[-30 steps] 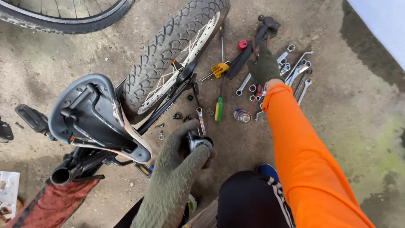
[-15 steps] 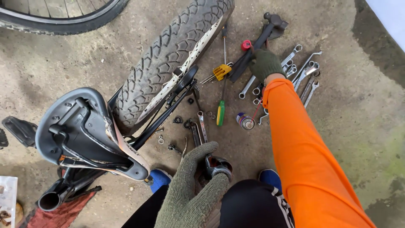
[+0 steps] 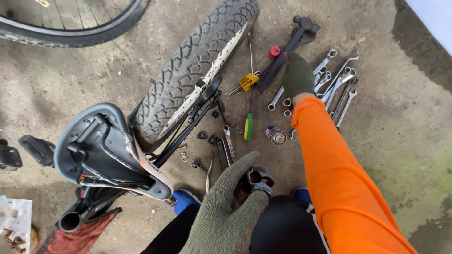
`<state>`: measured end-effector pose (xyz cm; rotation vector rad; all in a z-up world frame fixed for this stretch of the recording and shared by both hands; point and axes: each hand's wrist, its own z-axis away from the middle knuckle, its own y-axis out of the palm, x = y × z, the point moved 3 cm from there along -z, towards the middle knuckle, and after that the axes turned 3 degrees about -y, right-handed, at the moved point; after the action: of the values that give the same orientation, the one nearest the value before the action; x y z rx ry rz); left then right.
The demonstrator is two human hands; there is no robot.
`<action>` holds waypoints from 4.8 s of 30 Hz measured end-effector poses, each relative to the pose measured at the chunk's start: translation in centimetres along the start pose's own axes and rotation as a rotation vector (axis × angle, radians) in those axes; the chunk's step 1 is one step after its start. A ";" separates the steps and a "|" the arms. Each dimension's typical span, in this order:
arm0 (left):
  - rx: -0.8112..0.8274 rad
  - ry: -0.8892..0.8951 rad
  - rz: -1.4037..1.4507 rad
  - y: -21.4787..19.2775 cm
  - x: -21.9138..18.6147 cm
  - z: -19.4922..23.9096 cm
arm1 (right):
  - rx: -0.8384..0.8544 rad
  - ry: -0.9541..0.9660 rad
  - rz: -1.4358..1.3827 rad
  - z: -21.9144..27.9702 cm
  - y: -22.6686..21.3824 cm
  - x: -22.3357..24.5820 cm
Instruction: The person uses pliers to manipulate a small metal part, likely a bicycle component, while sitting on the ground. They repeatedly grip, twist, and adjust the part with the pliers, occasionally using their fingers to hold it steady.
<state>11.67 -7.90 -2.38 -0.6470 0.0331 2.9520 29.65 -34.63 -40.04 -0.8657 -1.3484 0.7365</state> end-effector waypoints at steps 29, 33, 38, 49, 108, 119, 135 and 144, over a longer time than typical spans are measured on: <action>0.229 0.214 0.761 -3.1 13.0 9.6 | -0.189 0.444 -0.994 44.3 -32.3 24.1; 0.317 0.324 0.804 -4.3 16.1 11.1 | -0.016 0.366 -0.910 47.1 -32.0 24.8; 0.337 0.393 0.914 -6.0 19.7 10.5 | 0.048 0.298 -0.641 46.8 -33.5 27.1; 0.412 0.515 0.816 -7.6 20.5 12.4 | 0.391 0.041 0.088 42.5 -27.3 19.8; 0.039 1.195 0.001 -9.5 20.3 16.5 | 0.094 -0.351 -0.423 48.7 -29.6 38.2; -0.021 1.148 0.122 -8.7 20.7 16.6 | 0.159 -0.178 -0.513 49.2 -30.4 38.8; 0.168 1.194 -0.106 -8.4 21.5 16.4 | 0.043 -0.088 -0.784 48.4 -28.1 37.3; 0.135 1.128 -0.040 -10.1 20.1 18.7 | 0.063 -0.137 -0.669 47.5 -29.5 37.2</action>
<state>-13.02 5.26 6.27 -2.0900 0.2977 2.1156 -15.17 -12.82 5.05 -0.2744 -1.6022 0.3121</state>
